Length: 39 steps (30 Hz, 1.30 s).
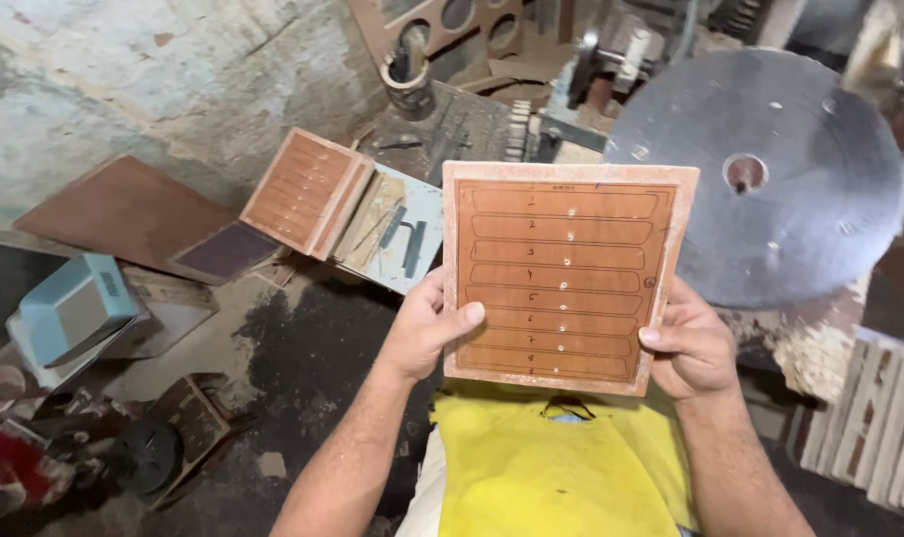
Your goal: The person guides a wooden board along a scroll saw blade, cutting slotted pieces out of it. They flip the board over, scrape its back with a flat file, then resume cutting along the marked lines, working around the board on the saw table.
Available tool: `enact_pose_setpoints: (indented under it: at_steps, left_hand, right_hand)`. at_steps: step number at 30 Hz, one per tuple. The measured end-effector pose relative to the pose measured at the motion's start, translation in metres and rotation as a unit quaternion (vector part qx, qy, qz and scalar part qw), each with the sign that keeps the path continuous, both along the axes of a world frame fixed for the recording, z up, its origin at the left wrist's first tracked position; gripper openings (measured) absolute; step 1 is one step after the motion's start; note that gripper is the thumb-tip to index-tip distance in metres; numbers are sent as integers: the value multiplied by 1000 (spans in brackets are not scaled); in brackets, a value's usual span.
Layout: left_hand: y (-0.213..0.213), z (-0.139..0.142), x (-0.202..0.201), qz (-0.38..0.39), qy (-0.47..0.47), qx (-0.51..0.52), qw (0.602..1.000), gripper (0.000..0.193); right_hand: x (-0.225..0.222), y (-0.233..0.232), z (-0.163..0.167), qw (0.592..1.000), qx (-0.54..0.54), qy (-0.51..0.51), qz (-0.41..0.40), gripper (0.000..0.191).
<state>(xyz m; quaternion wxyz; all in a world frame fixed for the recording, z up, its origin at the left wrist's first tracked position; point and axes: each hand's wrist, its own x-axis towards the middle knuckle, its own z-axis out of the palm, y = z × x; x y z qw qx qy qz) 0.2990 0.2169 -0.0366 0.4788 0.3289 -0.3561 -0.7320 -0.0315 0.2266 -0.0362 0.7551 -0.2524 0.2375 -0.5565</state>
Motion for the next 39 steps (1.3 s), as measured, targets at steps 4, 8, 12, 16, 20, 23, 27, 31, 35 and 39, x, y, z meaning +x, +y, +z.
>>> enact_pose_setpoints:
  at_steps: [4, 8, 12, 16, 20, 23, 27, 31, 35, 39]
  left_hand:
    - [-2, 1, -26, -4, 13, -5, 1000, 53]
    - [-30, 7, -32, -13, 94, 0, 995, 51]
    - [-42, 12, -44, -62, -1, 38, 997, 48]
    - [-31, 9, -66, -100, -28, -3, 995, 43]
    - [-21, -4, -85, -25, 12, 21, 999, 38]
    - [-19, -16, -105, 22, 15, 28, 999, 34]
    - [-1, -26, -142, 8, 65, 1, 998, 36]
    - [8, -16, -166, -125, 11, -8, 992, 44]
    - [-20, 8, -182, -203, 110, -33, 972, 61]
    - [-68, 29, -208, -170, 43, -12, 984, 75]
  right_hand:
    - [-35, 13, -17, 1000, -11, 0, -19, 78]
    - [-77, 23, -22, 1000, 5, -9, 2, 77]
    - [-117, 34, -19, 998, -52, -22, 24, 77]
    - [-133, 47, -21, 983, -64, -163, -48, 95]
    - [-107, 82, -25, 977, -19, -52, -206, 115]
    - [-80, 114, -23, 979, -6, -29, -202, 124]
    - [-80, 137, -19, 980, -66, 22, -186, 97]
    - [-109, 147, -25, 898, 4, 226, -376, 40]
    - [-153, 152, -19, 916, -35, 135, -375, 14]
    - [-180, 143, -3, 914, 63, 141, -376, 41]
